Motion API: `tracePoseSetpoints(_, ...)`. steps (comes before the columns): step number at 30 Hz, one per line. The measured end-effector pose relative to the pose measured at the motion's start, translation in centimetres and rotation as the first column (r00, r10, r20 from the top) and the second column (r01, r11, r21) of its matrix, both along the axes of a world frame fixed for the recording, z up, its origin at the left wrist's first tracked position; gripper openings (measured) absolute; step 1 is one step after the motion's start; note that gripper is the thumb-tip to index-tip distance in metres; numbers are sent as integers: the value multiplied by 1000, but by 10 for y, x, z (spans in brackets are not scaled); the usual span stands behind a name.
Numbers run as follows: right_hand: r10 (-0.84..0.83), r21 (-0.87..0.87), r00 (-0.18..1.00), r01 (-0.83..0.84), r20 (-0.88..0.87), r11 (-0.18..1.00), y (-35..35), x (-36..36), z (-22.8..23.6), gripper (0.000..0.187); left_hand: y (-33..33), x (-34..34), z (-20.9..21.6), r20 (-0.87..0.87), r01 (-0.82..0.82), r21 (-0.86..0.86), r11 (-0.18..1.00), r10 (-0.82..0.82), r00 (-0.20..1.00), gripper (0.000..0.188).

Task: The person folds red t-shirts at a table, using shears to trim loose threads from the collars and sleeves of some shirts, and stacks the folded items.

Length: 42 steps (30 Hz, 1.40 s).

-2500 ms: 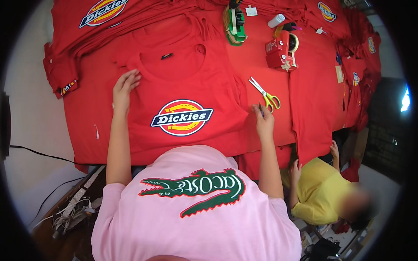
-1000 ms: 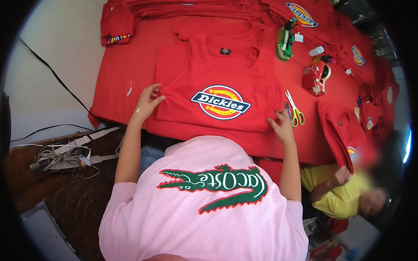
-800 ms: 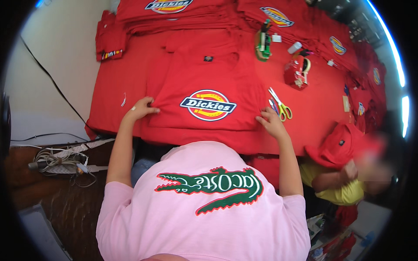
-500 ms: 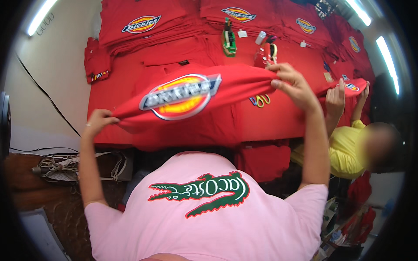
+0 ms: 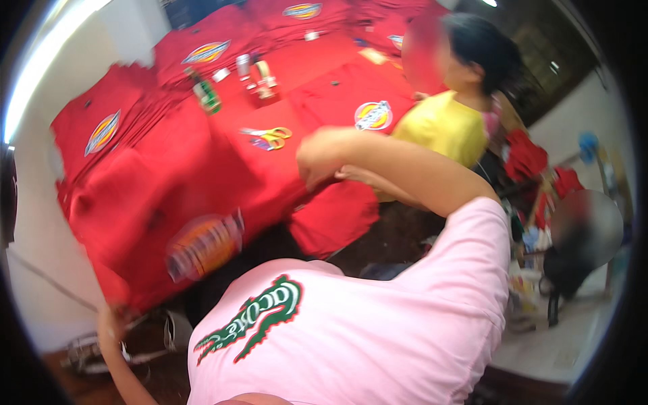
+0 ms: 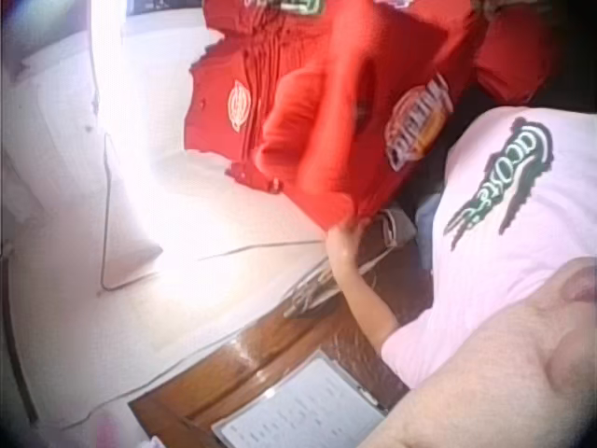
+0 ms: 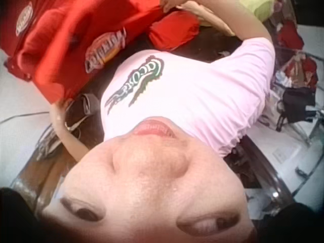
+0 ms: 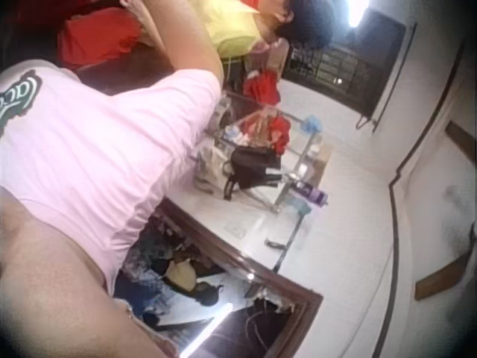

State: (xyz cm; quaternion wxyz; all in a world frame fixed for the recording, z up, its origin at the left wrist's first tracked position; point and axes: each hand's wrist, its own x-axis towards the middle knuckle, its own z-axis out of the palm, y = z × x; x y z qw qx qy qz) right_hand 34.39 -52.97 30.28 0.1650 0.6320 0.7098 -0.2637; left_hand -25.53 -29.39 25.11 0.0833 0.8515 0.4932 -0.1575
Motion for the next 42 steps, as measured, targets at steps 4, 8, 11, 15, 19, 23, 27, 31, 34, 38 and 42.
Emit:
tracePoseSetpoints(4,-130,59,984,138,-119,989,-32,21,-3,33,-12,-25,-34,579,-12,-141,990,92,810,21)
tracePoseSetpoints(8,-65,517,919,276,-389,810,-9,29,72,23,29,-47,28,690,-38,-208,977,174,702,16)
tracePoseSetpoints(11,19,664,857,384,-514,642,5,56,119,25,73,-61,85,837,-109,43,993,24,547,11)
tracePoseSetpoints(15,43,846,925,325,-377,424,37,39,122,23,105,-59,115,828,-253,472,845,-325,457,18)
tracePoseSetpoints(19,-85,524,972,191,-221,830,42,36,104,25,78,6,107,532,93,371,924,-294,794,25)
tracePoseSetpoints(23,-76,351,661,489,-747,798,17,49,95,29,65,-18,118,767,27,-46,999,18,641,21)
tracePoseSetpoints(27,50,338,468,554,-882,761,20,42,95,47,51,-15,131,882,122,-153,981,80,464,25)
tracePoseSetpoints(31,149,313,307,602,-940,735,55,23,98,64,66,8,113,976,60,-214,975,216,-27,32)
tracePoseSetpoints(34,164,218,144,684,-976,696,93,29,81,64,101,47,92,902,149,-320,936,349,-255,45)
tracePoseSetpoints(38,-25,177,226,820,-974,544,171,44,28,55,199,77,14,874,-93,-486,869,480,-74,35)
tracePoseSetpoints(42,67,192,182,856,-981,480,215,42,23,37,268,93,-1,982,-173,-186,967,176,-74,22)
